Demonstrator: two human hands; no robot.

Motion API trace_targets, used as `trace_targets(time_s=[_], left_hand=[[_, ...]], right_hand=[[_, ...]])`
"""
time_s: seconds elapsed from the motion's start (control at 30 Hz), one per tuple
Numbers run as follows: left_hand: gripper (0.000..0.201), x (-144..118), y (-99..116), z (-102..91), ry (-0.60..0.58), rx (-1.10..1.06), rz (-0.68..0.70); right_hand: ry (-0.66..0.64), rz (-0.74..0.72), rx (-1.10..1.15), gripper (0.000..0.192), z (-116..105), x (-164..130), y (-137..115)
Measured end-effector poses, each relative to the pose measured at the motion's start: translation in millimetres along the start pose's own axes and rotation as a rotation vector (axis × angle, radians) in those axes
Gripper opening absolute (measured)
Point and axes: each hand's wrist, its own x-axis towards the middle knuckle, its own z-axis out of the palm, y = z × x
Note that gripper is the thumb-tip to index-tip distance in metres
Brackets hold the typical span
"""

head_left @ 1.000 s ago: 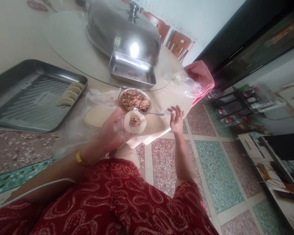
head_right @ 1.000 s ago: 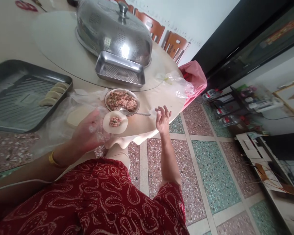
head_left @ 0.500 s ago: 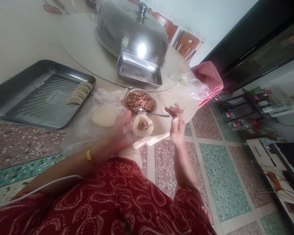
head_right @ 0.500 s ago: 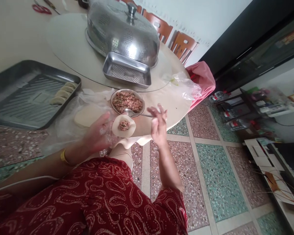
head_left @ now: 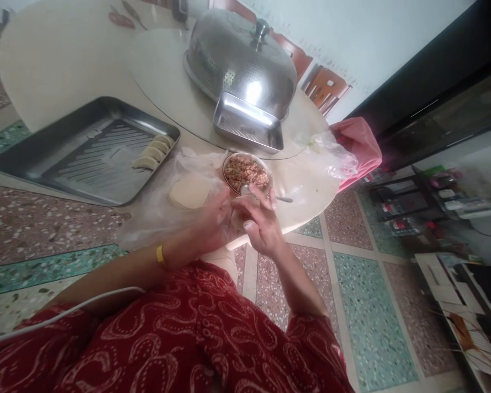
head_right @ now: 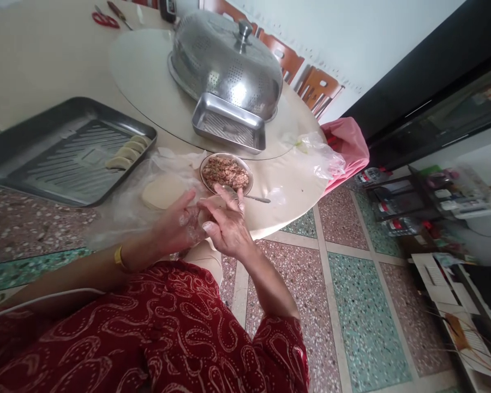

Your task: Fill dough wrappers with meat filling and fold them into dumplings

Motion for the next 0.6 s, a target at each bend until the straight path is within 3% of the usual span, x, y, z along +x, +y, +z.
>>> trace_targets(time_s=[0.27,0.37,0.6], left_hand=[[0.066,0.2,7.3,3.0,0.041,0.017,0.041],[0.065,0.9,10.3,6.5,0.085,0.024,0.065],[0.061,0.9,11.1,11.6,0.151,0.056,0.068]], right_hand=[[0.093,-0.073,-0.189,0.051,12.0,-9.4,-6.4],[0.129,-0.12,-0.144,0.05,13.0,-13.3,-13.6],[0.174,-0.082,-0.216,0.054,26.8,-19.2,-19.4]])
